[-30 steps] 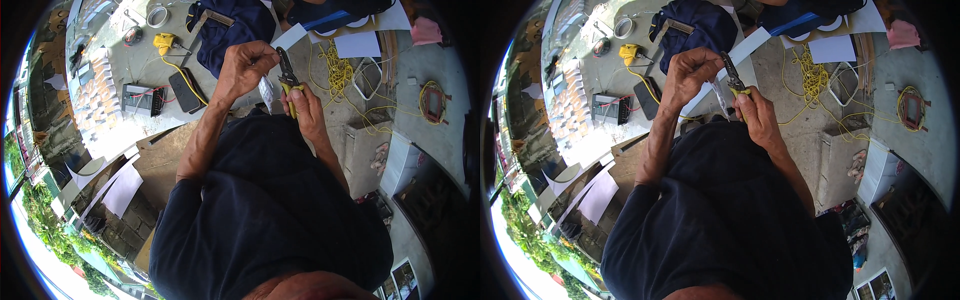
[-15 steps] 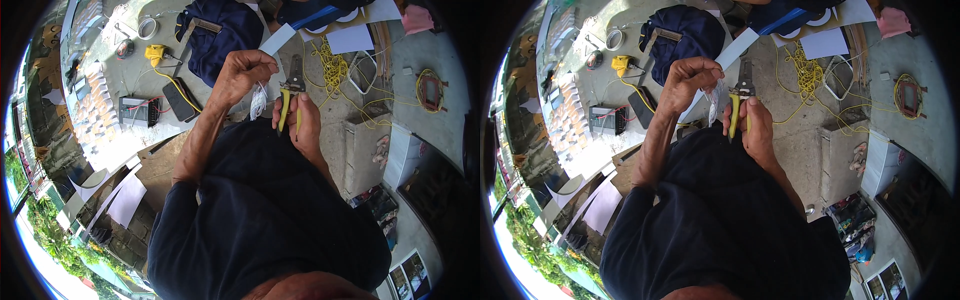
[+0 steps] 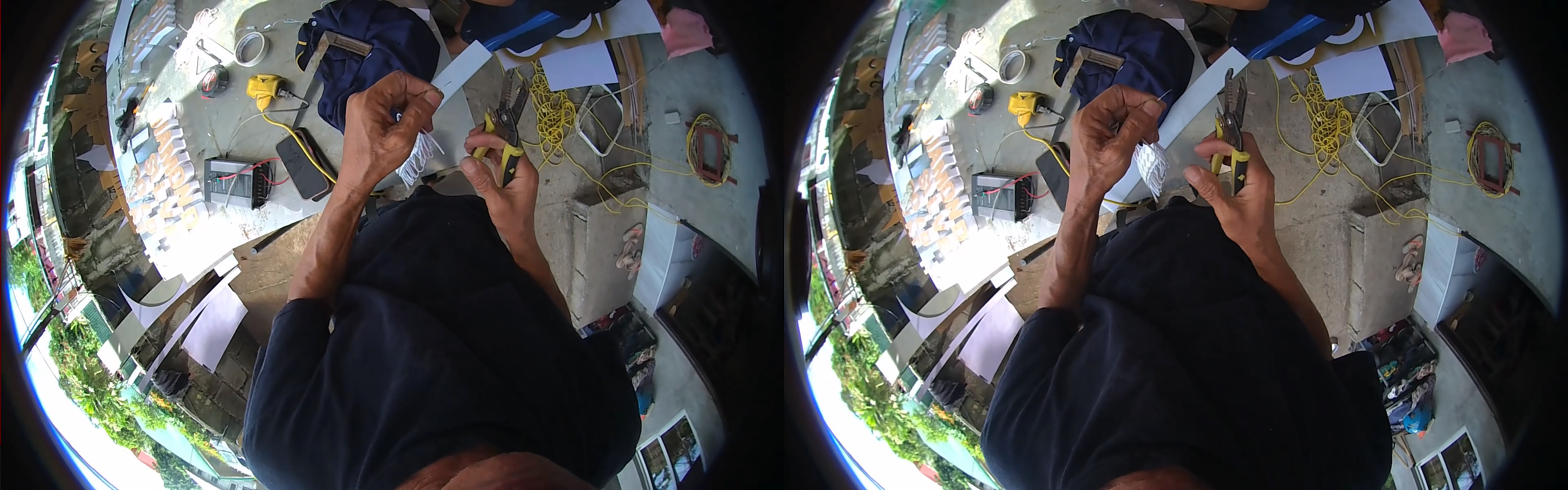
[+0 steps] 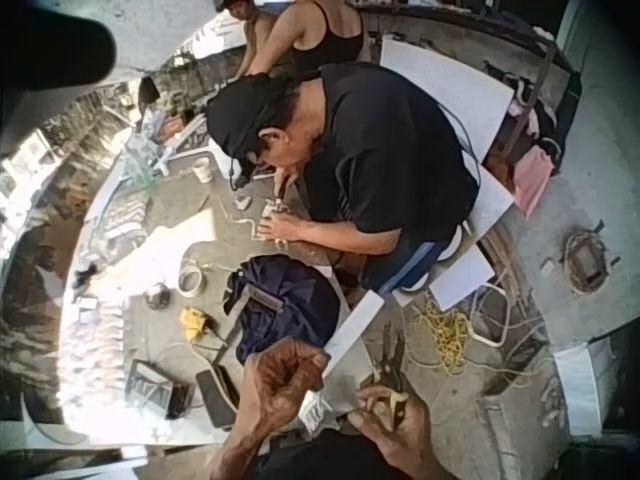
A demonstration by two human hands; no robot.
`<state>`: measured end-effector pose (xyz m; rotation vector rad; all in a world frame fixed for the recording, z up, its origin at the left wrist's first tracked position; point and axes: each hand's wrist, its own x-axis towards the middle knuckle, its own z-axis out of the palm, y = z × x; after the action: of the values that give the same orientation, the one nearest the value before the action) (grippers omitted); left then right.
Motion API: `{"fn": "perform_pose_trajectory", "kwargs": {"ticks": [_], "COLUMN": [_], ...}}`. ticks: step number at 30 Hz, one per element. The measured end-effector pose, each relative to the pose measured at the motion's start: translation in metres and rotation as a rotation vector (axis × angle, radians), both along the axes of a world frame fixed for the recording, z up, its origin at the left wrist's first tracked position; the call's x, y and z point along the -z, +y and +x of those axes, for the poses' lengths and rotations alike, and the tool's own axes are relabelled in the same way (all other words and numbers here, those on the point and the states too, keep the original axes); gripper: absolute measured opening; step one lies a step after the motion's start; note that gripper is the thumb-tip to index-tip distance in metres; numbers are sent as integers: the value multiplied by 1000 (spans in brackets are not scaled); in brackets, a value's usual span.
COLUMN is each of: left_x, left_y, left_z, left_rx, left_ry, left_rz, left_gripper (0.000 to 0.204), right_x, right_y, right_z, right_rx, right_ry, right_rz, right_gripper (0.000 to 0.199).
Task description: The recorder is wiring and assembling illuminated or channel letter signage elements at a work table.
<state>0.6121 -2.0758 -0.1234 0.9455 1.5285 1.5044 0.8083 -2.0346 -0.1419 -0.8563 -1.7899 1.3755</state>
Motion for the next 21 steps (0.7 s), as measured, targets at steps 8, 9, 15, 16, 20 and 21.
{"fn": "perform_pose_trajectory", "kwargs": {"ticks": [8,9,15,16,20,21], "left_x": [12,14,32,36,49,51], "left_y": [6,7,10,12,16,17], "left_z": [16,16,12,10,13,14], "left_rx": [-48,-60,153,162,383,412], "left_ry": [100,107,-164,-165,-216,-199], "left_rz": [-40,-20,-37,-36,-62,-100], "left_gripper": [13,12,21,21,27,26], "right_x": [-13,-13,-5,-4,-2,-1], "right_y": [5,4,22,26,36,36], "right_z": [-24,-23,-13,-10,0,1], "right_rx": [3,17,95,105,137,129], "right_ry": [-103,-104,-135,-137,-192,-186], "right_rz": [86,-16,193,194,285,250], "right_gripper": [20,18,14,14,13,13]}}
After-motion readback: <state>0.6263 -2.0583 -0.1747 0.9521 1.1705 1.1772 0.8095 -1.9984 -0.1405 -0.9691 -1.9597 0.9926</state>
